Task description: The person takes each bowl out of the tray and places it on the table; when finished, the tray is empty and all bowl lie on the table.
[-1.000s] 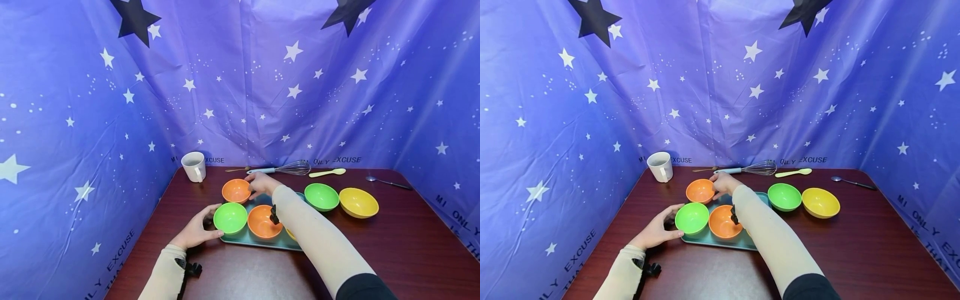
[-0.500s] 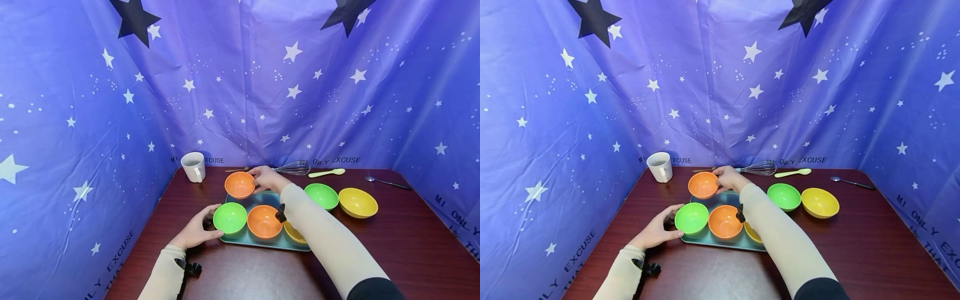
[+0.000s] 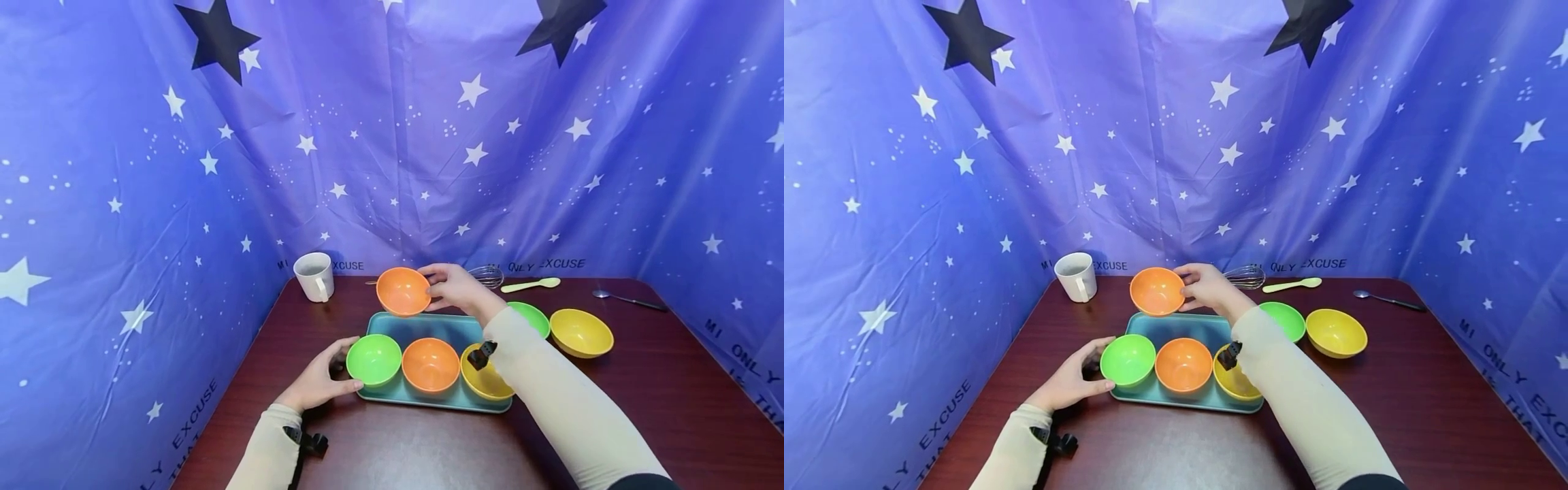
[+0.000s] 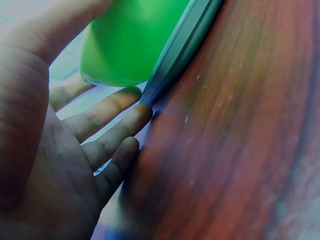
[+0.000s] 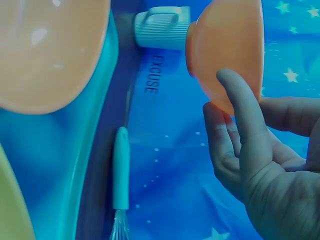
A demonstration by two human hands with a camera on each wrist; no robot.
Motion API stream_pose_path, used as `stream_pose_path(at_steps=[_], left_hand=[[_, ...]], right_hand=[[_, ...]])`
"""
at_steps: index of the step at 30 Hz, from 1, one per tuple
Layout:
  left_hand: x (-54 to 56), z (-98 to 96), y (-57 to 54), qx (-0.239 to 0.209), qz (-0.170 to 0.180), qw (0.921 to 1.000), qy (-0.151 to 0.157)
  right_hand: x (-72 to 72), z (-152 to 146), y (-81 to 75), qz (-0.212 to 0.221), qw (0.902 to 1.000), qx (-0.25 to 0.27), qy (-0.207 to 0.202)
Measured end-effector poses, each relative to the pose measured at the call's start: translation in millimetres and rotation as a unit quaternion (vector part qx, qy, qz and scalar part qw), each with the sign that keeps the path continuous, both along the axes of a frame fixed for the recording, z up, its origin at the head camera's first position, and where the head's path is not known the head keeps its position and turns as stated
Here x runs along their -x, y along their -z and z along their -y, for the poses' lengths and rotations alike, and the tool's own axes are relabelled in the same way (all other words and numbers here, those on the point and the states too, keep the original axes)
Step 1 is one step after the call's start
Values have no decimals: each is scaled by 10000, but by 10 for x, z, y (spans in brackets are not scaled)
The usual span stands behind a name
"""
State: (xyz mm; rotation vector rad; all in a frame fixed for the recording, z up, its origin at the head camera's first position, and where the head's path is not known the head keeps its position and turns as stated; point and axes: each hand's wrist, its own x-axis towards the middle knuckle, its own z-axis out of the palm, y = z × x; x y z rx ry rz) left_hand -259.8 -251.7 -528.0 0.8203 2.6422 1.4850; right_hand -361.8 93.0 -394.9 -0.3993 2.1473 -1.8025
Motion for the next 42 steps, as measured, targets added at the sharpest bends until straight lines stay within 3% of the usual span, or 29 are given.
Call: stream_pose_path(at_steps=[12,25,42], left_hand=[[-15,18,45,-36,-67,10000,37],[-42,9,59,-131,-55,9999,44],[-29,-17,21,-117,-35,9999,86]], right_hand=[[-357,-506,-36,-321,9984,107,461],[-689,-1072,-11,-1030,9924,193,649],[-925,-1668,-49,-1385,9837,-104,1142]])
